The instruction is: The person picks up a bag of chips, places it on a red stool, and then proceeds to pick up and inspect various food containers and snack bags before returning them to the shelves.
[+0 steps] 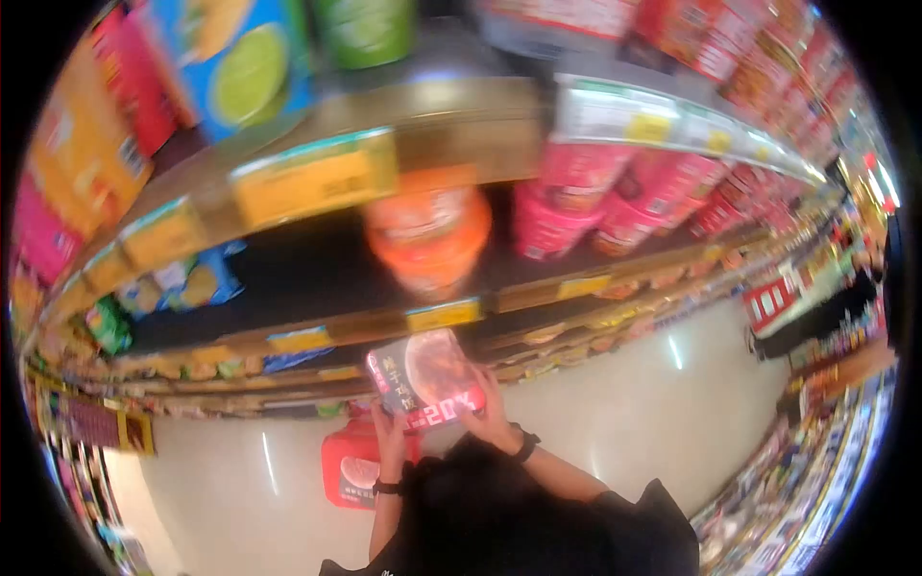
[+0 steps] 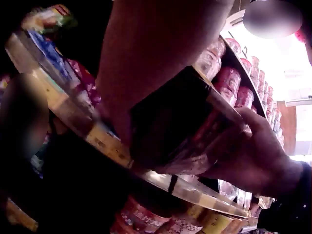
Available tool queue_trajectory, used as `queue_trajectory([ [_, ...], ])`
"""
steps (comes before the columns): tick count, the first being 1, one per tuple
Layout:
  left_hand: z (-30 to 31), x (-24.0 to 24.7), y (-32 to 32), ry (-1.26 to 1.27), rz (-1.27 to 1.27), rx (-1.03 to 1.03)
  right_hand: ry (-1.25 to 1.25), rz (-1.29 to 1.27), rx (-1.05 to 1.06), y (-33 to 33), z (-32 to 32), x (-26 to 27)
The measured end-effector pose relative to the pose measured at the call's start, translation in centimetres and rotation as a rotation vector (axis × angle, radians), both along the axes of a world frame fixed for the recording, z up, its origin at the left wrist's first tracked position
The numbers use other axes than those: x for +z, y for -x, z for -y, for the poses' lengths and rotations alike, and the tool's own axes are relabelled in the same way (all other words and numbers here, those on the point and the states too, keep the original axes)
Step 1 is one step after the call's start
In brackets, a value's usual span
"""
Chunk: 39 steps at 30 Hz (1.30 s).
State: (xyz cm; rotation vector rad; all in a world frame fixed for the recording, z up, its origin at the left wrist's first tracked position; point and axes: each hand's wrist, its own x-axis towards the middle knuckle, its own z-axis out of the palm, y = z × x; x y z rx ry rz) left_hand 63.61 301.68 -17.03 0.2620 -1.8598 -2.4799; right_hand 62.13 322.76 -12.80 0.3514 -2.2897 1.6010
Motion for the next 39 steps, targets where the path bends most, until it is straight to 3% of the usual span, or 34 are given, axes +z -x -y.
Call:
queue_trajectory([
  [5, 4.1, 2.9, -5.2, 0.118, 0.048, 0.173, 0.050, 0.113, 0.217, -0.7, 4.7, -2.7],
  [10, 8.2, -1.6, -11.6, 0.220, 0.112, 0.397, -0.013, 0.291, 0.533, -1.6, 9.3, -6.2],
  [12, 9.5, -3.1, -14.0, 0.242, 0.140, 0.474, 0.064, 0.488, 0.645, -2.6, 11.9, -7.1],
  [15, 10.9, -5.6, -17.8, 0.273, 0.397, 0.507, 0.042, 0.682, 0.746, -4.4, 15.2, -10.6],
  [16, 11.2, -7.7, -18.8, 0.295, 0.306, 0.599, 0.014, 0.734, 0.766, -4.8, 16.3, -12.4],
  [19, 12.1, -7.4, -20.9, 0.013, 0.466, 0.569, -0.225, 0.561, 0.889, -5.6, 19.0, -17.6],
  [20, 12.5, -10.3, -22.1, 0.073, 0.462, 0.574, -0.145, 0.522, 1.019, -5.5, 20.3, -20.2],
  [23, 12.9, -14.5, -24.0, 0.214, 0.619, 0.622, -0.179, 0.670, 1.047, -6.5, 21.9, -24.6],
  [24, 13.2, -13.1, -23.9, 0.129, 0.652, 0.631, -0.205, 0.687, 1.054, -6.7, 22.3, -27.0],
  [25, 13.2, -16.2, -24.7, 0.160, 0.617, 0.664, -0.232, 0.703, 1.062, -6.9, 22.7, -29.2],
  [27, 12.7, -25.1, -27.3, 0.229, 0.560, 0.716, -0.439, 0.612, 1.058, -7.1, 23.5, -28.1],
  [30, 13.5, -21.2, -26.4, 0.372, 0.729, 0.684, -0.354, 0.940, 1.103, -7.1, 24.8, -25.3],
  [32, 13.4, -22.3, -26.2, 0.508, 0.650, 0.759, -0.394, 0.819, 1.087, -7.0, 25.3, -25.4],
  [36, 14.3, -23.3, -26.0, 0.318, 0.703, 0.795, -0.251, 0.769, 1.071, -6.9, 25.9, -26.1],
  [39, 13.9, -23.3, -26.5, 0.224, 0.689, 0.879, -0.335, 0.764, 1.148, -7.2, 25.1, -30.5],
])
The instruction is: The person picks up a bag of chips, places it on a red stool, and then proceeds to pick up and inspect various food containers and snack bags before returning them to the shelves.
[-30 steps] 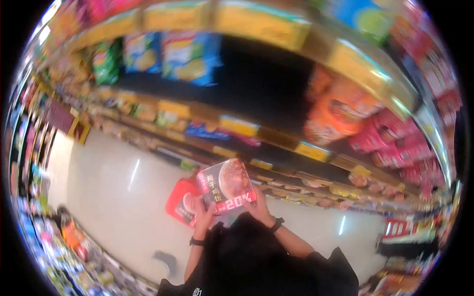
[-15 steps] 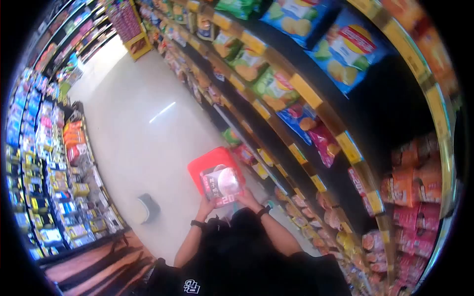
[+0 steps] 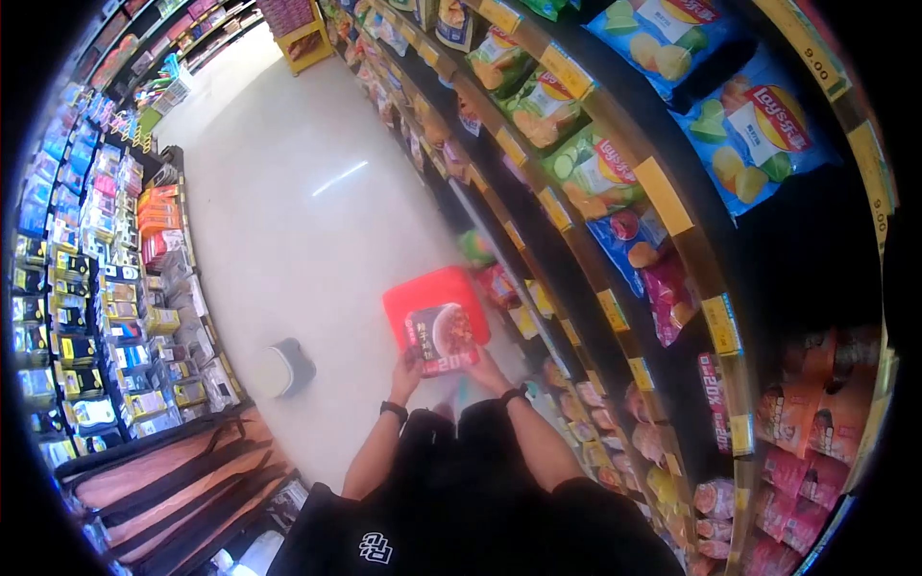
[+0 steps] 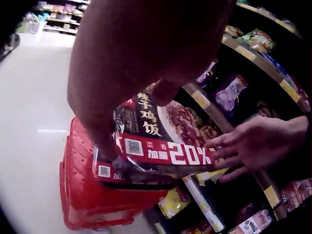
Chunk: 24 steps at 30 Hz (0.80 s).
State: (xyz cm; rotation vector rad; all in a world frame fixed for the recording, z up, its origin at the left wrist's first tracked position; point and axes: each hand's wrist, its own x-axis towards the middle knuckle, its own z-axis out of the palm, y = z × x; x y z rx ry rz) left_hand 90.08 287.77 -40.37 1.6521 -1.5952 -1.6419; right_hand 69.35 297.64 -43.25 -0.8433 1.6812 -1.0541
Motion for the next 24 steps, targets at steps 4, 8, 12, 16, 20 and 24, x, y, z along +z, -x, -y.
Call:
queue_trajectory([
  [4, -0.5, 0.5, -0.3, -0.080, -0.005, -0.001, -0.054, 0.083, 0.017, -0.2, -0.1, 3.0],
  [8, -1.7, -1.2, -0.4, 0.019, 0.225, -0.130, -0.123, 0.033, 0.100, 1.2, -2.2, 3.5],
  [12, -1.2, 1.5, 0.2, -0.666, 0.350, -0.398, -0.334, -0.207, 0.097, 2.6, -5.9, 3.0],
  [16, -2.9, -0.1, 0.3, -0.631, 0.300, -0.644, -0.234, -0.077, -0.129, 4.5, -10.5, 2.9],
  [20, -3.4, 1.6, 4.3, -0.516, 0.241, -0.990, -0.211, 0.061, -0.342, 5.7, -13.9, 7.7],
  [24, -4.1, 2.4, 9.3, -0.482, 0.087, -1.386, -0.038, 0.117, -0.539, 5.6, -16.9, 8.9],
])
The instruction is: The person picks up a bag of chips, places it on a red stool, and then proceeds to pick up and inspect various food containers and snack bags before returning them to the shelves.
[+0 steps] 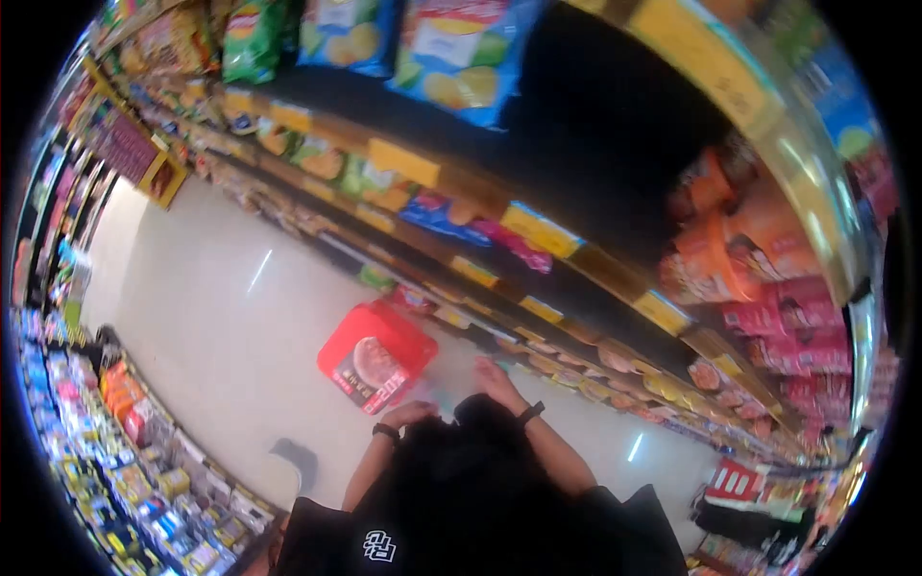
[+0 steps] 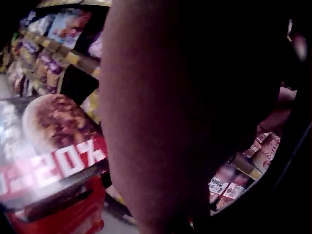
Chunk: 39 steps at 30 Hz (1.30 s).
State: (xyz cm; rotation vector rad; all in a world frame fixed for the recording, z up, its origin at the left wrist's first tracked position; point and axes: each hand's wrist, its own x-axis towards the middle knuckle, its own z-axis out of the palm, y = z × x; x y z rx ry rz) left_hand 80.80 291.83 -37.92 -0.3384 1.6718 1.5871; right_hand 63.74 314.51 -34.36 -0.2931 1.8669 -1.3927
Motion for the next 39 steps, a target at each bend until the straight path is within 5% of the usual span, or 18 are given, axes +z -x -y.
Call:
queue_trajectory([
  [3, -1.5, 3.3, 6.2, 0.002, 0.120, -0.223, 0.038, -0.139, -0.008, 1.0, -2.1, 3.1],
  [6, -3.7, 1.6, 10.4, -0.209, -0.055, -0.177, 0.116, -0.300, -0.156, 2.2, -3.3, 11.3],
  [7, -3.1, 1.7, 10.9, -0.386, -0.467, -0.126, 0.161, -0.244, -0.183, 2.9, -4.5, 11.7],
  [9, -5.3, 3.4, 14.9, -0.389, -0.459, -0.139, 0.146, -0.267, -0.280, 3.9, -6.7, 14.7],
  [16, -12.4, 19.5, 25.2, -0.416, -0.448, -0.318, 0.208, -0.469, -0.569, 9.1, -14.4, 19.5],
  [21, -15.8, 23.0, 29.0, -0.538, -0.640, 0.304, 0.036, -0.579, -0.668, 12.8, -17.0, 21.8],
  [24, -16.1, 25.3, 30.9, -0.051, -0.705, 0.196, -0.004, -0.684, -0.636, 14.6, -18.4, 19.9],
  [27, -16.8, 20.0, 32.8, 0.171, -0.862, 0.228, -0.116, -0.720, -0.627, 15.6, -18.8, 20.1],
  [30, -17.5, 21.3, 34.4, 0.390, -0.761, 0.024, -0.099, -0.807, -0.714, 17.9, -19.3, 15.8],
  [32, -17.8, 19.3, 34.8, 0.309, -0.939, 0.052, 0.106, -0.689, -0.786, 17.8, -19.3, 15.9],
  [39, -18.0, 17.2, 36.2, 0.347, -0.983, 0.043, -0.087, -0.748, -0.678, 18.3, -18.7, 15.9],
])
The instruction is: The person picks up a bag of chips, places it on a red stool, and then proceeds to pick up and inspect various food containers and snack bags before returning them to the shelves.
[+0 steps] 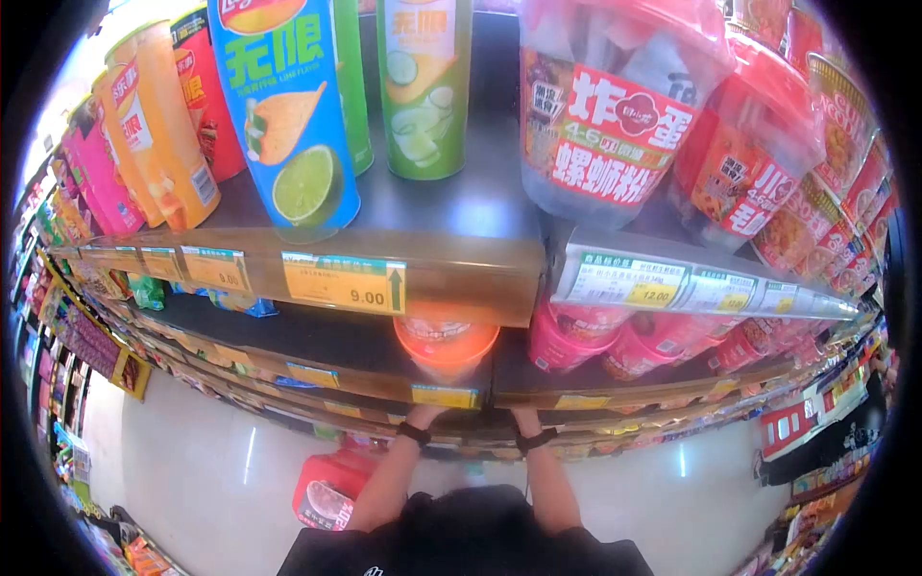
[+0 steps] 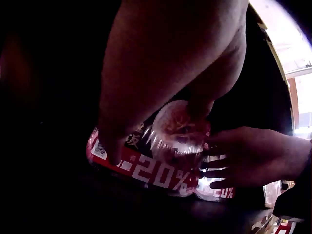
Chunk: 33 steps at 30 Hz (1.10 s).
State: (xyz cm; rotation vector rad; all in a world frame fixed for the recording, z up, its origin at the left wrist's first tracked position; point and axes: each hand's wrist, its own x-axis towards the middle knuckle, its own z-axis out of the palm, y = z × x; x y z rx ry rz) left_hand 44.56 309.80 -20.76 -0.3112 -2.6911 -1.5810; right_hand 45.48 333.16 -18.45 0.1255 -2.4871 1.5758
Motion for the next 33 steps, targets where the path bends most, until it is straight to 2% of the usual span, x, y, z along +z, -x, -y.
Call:
queue_trajectory([
  [6, 1.1, -0.9, 0.2, -0.001, 0.089, 0.036, -0.126, -0.008, -0.010, 0.9, 1.7, -1.2],
  [15, 3.7, -3.2, -0.1, -0.089, 0.233, 0.079, -0.268, -0.006, 0.016, 0.3, 1.0, -1.5],
  [20, 5.7, -5.8, -1.3, -0.262, 0.324, 0.099, -0.670, -0.078, 0.027, -0.3, 1.7, -2.4],
  [23, 5.3, -4.2, -1.7, -0.235, 0.236, 0.121, -0.828, -0.152, -0.050, -0.9, 2.4, -2.2],
  [24, 4.2, -1.0, -1.9, -0.066, 0.130, 0.137, -0.386, -0.087, -0.077, -1.0, 2.6, -2.7],
  [26, 4.2, -0.4, -2.8, -0.189, 0.088, 0.155, 0.491, 0.068, -0.126, -2.1, 3.2, -2.7],
  [27, 4.1, -0.3, -3.7, -0.254, 0.071, 0.171, 0.548, 0.063, -0.121, -2.8, 3.3, -2.7],
  [28, 3.5, 7.5, -6.1, -0.455, 0.391, 0.195, 0.602, 0.057, -0.112, -3.8, 4.4, 1.9],
  [29, 3.5, 6.8, -6.8, -0.495, 0.268, 0.205, 0.655, 0.054, -0.098, -4.5, 5.1, 4.3],
  [30, 3.6, 5.9, -7.5, -0.531, 0.143, 0.220, 0.555, 0.174, -0.124, -5.1, 5.0, 2.4],
  [31, 3.9, 5.3, -8.3, -0.562, 0.013, 0.240, 0.569, 0.154, -0.069, -5.2, 5.6, 2.9],
  [32, 4.2, 6.2, -9.6, -0.543, 0.154, 0.287, 0.584, 0.136, -0.012, -5.3, 6.5, 4.1],
  [33, 4.5, 7.1, -11.0, -0.627, 0.146, 0.276, 0.598, 0.123, 0.047, -5.5, 7.3, 4.7],
])
